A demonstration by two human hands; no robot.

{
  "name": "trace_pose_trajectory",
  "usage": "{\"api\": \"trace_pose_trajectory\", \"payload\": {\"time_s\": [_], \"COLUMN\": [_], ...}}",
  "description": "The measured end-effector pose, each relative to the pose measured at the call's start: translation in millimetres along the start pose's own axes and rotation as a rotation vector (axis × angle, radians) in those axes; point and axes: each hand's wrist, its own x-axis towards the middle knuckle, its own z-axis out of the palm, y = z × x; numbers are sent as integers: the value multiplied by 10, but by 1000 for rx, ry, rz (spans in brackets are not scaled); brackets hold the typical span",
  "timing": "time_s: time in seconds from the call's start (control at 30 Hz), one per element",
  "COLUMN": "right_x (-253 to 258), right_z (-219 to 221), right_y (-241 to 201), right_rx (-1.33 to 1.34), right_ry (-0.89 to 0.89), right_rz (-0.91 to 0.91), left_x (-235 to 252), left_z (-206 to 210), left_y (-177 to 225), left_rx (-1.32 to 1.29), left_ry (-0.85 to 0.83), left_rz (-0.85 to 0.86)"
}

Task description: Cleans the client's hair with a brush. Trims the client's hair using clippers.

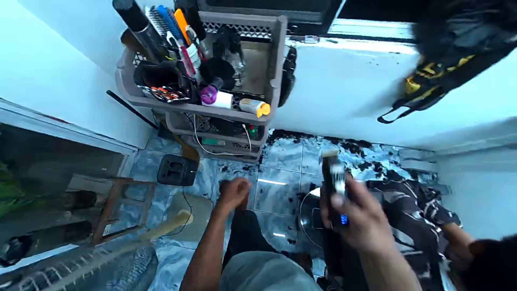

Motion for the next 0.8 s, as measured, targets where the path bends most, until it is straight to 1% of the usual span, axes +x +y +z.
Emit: {"api": "trace_pose_trajectory", "payload": {"time_s": [0.07,0.13,0.17,0.2,0.23,0.27,0.33,0.37,0.43,0.5,0.57,0.6,0.63,0.67,0.7,0.8], "right_x": [1056,2050,2499,2883,3198,3434,3741,3835,3882,3722,3339,3134,2967,2857,2806,2926], "right_z": [531,879,1008,1120,1218,1296,1392,1426,1476,1449,1308,1195,1062,911,744,257], "right_y": [-479,-805,-904,-958,-983,-980,-887,-800,-589,-516,-559,-593,-625,-656,-685,-612], "right_rx": [2,-84,-142,-196,-248,-282,-287,-259,-162,-15,41,17,-32,-76,-120,-339], "right_ry": [61,98,113,139,173,201,257,280,319,283,143,74,42,50,95,304], "right_rz": [7,109,181,257,331,393,460,472,466,423,340,291,242,196,156,85], "left_x": [228,465,582,694,820,960,1321,1536,1867,2017,2173,2281,2407,2546,2699,3190], "left_z": [-602,-1128,-1390,-1646,-1879,-2073,-2266,-2273,-2225,-2274,-2473,-2601,-2732,-2850,-2953,-3160], "left_y": [361,813,1079,1355,1625,1883,2298,2382,2375,2411,2506,2588,2689,2810,2941,3176], "left_rx": [-52,-70,-46,23,154,322,707,882,1137,1248,1219,1189,1165,1157,1169,1285], "left_ry": [269,524,611,664,690,660,497,411,222,98,118,163,216,260,281,217], "left_rz": [90,261,346,409,445,435,326,286,230,211,292,348,403,437,457,454]}}
